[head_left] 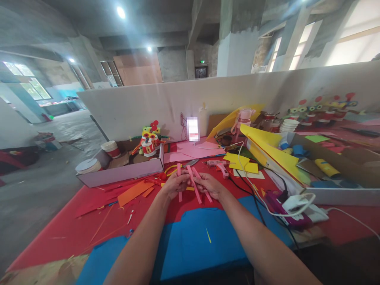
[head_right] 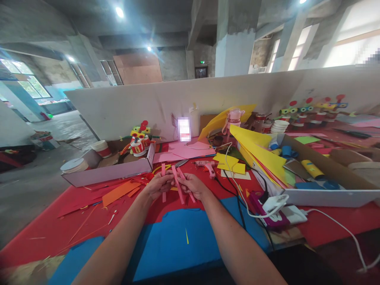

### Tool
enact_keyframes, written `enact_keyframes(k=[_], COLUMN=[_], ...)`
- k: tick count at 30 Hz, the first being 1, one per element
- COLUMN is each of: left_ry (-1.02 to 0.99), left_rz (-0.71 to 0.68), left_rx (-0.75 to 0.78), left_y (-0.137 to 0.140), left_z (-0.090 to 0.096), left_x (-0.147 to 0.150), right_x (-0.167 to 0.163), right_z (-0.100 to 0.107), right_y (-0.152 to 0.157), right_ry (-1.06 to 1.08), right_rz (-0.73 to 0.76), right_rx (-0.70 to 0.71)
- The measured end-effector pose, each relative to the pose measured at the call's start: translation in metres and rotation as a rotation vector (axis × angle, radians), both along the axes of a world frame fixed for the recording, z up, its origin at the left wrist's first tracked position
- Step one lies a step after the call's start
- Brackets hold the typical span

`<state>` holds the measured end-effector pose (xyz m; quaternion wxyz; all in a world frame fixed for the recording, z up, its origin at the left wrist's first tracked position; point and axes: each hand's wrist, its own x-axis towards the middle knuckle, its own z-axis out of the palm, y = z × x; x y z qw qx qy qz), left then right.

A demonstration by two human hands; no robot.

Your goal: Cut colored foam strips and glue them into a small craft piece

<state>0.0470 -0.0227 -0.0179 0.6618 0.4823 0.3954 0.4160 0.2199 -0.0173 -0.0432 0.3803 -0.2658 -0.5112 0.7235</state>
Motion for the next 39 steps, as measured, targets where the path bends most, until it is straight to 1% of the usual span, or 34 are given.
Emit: enact_keyframes(k=[4,6,7,9,12,14,15,21,23,26,29,32,35,39], left_ry=[0.096,0.147,0.165,0.189,0.196,0.210,0.221,0.234,0.247,0.336,0.444,0.544,0.624,0.705], left_rz=[0.037,0.098,0.128,0.175,0.224,0.248,0.255,0.254,0.253,0.250,0.245,0.265,0.294,0.270], left_rx=[-0.013,-0.015,-0.012,0.007,0.053,0.073,0.078,0.088,0.099,0.153,0.246,0.321,0.383,0.433], left_y=[0.001,0.001,0.002,0.002,0.002,0.002,0.003,0.003,0.003,0.002,0.003,0.004,0.005,0.006], left_z=[-0.002,-0.001,-0.001,0.001,0.002,0.002,0.001,-0.001,0.000,0.000,0.001,0.001,0.001,0.001], left_x=[0.003,0.005,0.005,0.005,0.004,0.004,0.005,0.007,0.007,0.007,0.005,0.003,0.001,0.000], right_x=[-0.004,-0.009,-0.011,-0.016,-0.017,-0.014,-0.011,-0.003,-0.004,-0.005,-0.004,-0.002,-0.002,-0.004], right_z=[-0.009,-0.014,-0.015,-0.016,-0.013,-0.010,-0.008,0.000,0.002,0.003,0.003,0.003,0.001,-0.003], right_y=[0.004,0.006,0.006,0.008,0.009,0.010,0.010,0.009,0.008,0.007,0.006,0.007,0.007,0.009], right_ry=[-0.072,-0.118,-0.134,-0.152,-0.178,-0.199,-0.205,-0.189,-0.181,-0.177,-0.186,-0.205,-0.246,-0.325], right_rz=[-0.022,-0.051,-0.089,-0.233,-0.518,-0.620,-0.632,-0.634,-0.554,-0.416,-0.352,-0.343,-0.356,-0.355], right_rx=[0.013,0.067,0.113,0.223,0.391,0.472,0.495,0.520,0.497,0.432,0.388,0.370,0.384,0.399])
